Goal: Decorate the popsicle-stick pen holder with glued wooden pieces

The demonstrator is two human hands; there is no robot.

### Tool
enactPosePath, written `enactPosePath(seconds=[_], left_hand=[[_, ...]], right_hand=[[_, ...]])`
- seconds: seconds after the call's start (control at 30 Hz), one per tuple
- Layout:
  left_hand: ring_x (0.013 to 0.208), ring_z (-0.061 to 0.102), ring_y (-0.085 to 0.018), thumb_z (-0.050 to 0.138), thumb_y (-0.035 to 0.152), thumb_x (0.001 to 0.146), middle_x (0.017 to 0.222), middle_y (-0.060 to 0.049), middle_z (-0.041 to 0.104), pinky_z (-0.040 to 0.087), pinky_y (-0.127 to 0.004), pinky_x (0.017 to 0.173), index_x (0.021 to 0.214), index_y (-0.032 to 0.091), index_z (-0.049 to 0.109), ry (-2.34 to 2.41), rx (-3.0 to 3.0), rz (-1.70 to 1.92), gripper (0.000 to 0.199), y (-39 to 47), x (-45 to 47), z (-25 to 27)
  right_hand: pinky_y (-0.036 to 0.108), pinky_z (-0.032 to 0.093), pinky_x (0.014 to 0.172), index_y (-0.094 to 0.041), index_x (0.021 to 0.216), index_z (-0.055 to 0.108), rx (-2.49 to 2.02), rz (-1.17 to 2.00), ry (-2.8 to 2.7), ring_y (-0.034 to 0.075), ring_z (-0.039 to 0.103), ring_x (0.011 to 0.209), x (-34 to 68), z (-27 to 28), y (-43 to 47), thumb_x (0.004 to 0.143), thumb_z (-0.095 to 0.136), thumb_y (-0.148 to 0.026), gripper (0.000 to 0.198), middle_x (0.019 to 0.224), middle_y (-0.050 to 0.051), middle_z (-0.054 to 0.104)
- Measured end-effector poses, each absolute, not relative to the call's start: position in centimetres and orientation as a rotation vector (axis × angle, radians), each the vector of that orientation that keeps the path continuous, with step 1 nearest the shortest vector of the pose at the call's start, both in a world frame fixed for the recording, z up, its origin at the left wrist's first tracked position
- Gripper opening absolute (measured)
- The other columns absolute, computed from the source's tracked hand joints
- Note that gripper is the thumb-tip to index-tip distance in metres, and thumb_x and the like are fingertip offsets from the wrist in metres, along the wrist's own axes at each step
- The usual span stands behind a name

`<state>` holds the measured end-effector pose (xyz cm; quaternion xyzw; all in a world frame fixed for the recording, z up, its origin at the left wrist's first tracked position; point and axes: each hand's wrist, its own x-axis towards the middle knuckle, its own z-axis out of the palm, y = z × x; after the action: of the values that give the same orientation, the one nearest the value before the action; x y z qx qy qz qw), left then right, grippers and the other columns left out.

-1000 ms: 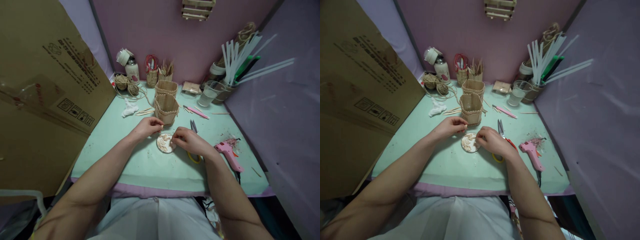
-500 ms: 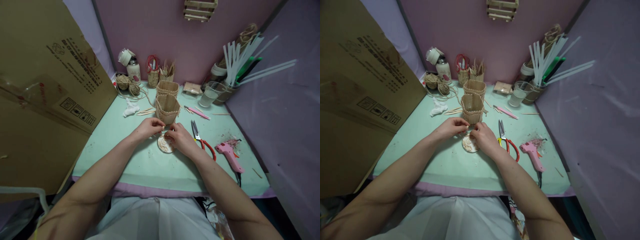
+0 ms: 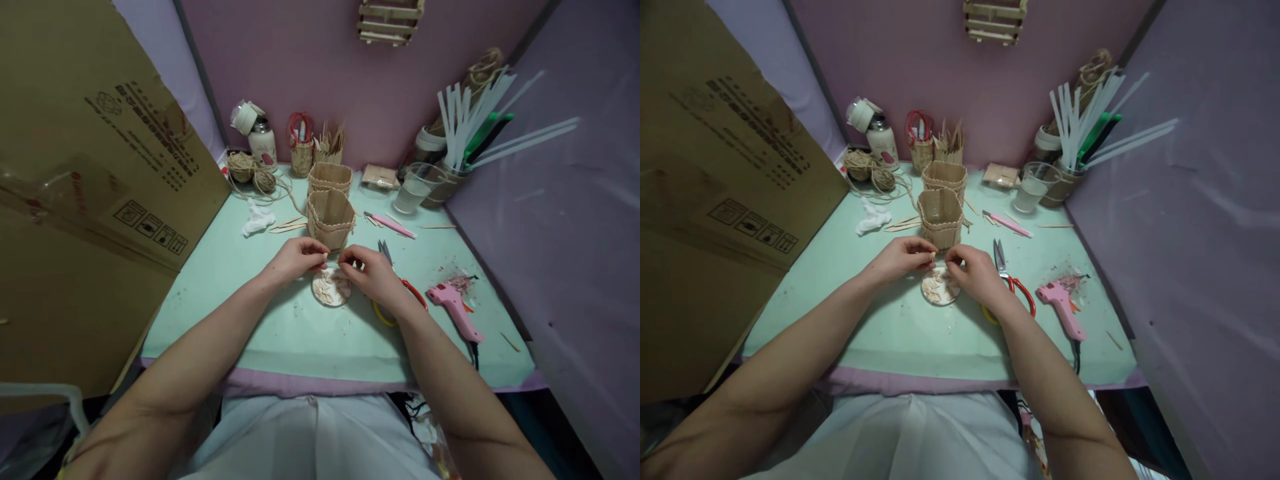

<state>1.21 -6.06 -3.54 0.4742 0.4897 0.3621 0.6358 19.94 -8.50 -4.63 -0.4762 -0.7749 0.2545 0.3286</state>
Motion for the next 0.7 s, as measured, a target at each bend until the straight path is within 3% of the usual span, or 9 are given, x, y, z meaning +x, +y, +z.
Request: enactPosePath(seconds=[0.27, 0.7], left_hand=[[0.063, 0.064, -0.011, 0.072, 0.012, 0.067, 0.067, -0.003, 0.067, 0.051, -0.025, 0.064, 0.088, 0.011, 0.065, 1.052, 1.056, 0.867, 0.022, -6.67, 2.03, -3.81], [0.064, 0.066, -0.013, 0.068, 0.008, 0.069, 0.07, -0.002, 0.066, 0.053, -0.027, 0.065, 0.096, 0.012, 0.059, 1.054, 1.132, 0.814, 0.029, -7.06, 2.11, -3.79]], right_hand=[[0.027, 0.046, 0.066, -0.018, 0.091, 0.065, -1.207, 1.187, -1.499, 0.014, 0.06, 0.07, 19.33, -5.07, -7.97, 0.073, 0.064, -0.028, 0.02, 0.077, 0.0, 0.066], [0.026, 0.046, 0.061, -0.018, 0.093, 0.059, -1.258, 1.276, -1.352, 0.014, 0.061, 0.065, 19.21, -4.82, -8.17, 0.068, 0.068, -0.026, 0.028, 0.072, 0.0, 0.066]])
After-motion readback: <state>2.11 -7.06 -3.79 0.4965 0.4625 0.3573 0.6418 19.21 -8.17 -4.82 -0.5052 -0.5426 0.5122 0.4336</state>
